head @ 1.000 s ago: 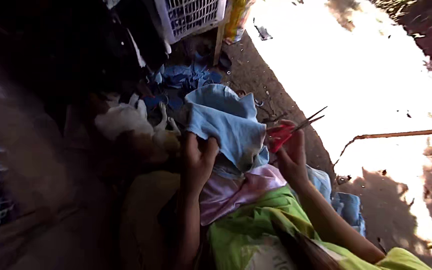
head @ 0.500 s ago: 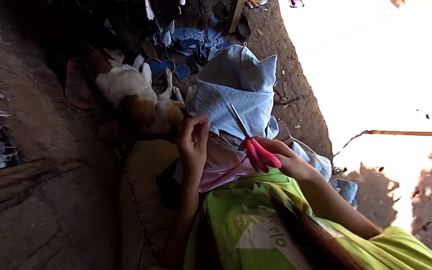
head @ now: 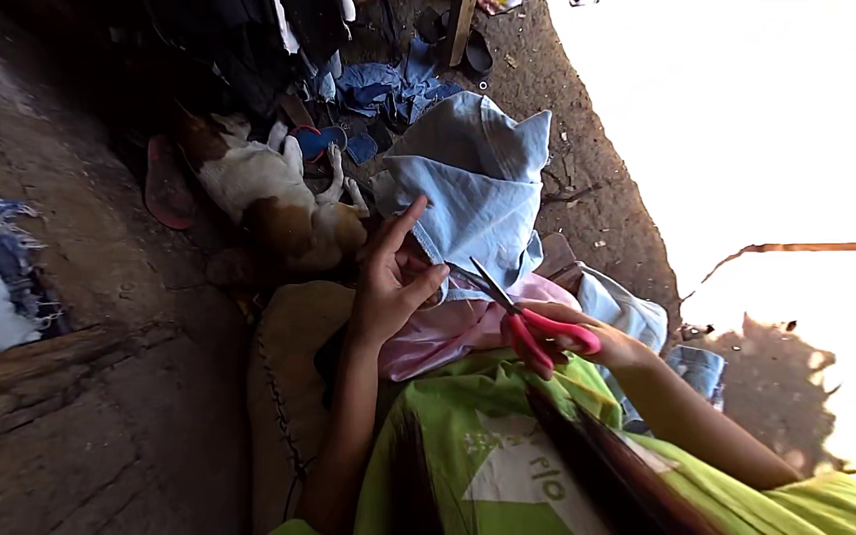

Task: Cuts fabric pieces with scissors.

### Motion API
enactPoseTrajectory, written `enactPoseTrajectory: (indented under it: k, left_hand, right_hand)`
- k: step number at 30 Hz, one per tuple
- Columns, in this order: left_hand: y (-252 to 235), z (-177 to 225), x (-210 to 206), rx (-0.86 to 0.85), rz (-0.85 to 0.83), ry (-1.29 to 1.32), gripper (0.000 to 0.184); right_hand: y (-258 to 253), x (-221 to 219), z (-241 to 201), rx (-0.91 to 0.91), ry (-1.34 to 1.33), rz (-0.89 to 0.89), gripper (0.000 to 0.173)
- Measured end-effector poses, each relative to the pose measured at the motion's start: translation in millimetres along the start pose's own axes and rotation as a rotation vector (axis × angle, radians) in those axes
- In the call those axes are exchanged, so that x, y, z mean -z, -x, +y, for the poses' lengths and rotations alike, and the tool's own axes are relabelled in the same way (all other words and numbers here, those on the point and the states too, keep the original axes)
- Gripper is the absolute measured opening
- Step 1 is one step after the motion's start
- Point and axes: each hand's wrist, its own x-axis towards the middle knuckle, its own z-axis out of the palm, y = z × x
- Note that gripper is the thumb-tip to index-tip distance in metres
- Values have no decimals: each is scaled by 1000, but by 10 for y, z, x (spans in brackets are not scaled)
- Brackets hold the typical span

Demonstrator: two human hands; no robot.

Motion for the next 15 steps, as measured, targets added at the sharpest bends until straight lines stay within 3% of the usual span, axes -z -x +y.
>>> enactPoseTrajectory:
  k: [10,15]
  left_hand:
    - [179,110,-115,73,42,15,110]
    - [227,133,-122,21,46,23,115]
  right_hand:
    - [-273,-167,92,79,146,54,70]
    - [-409,-216,78,122,87,45,63]
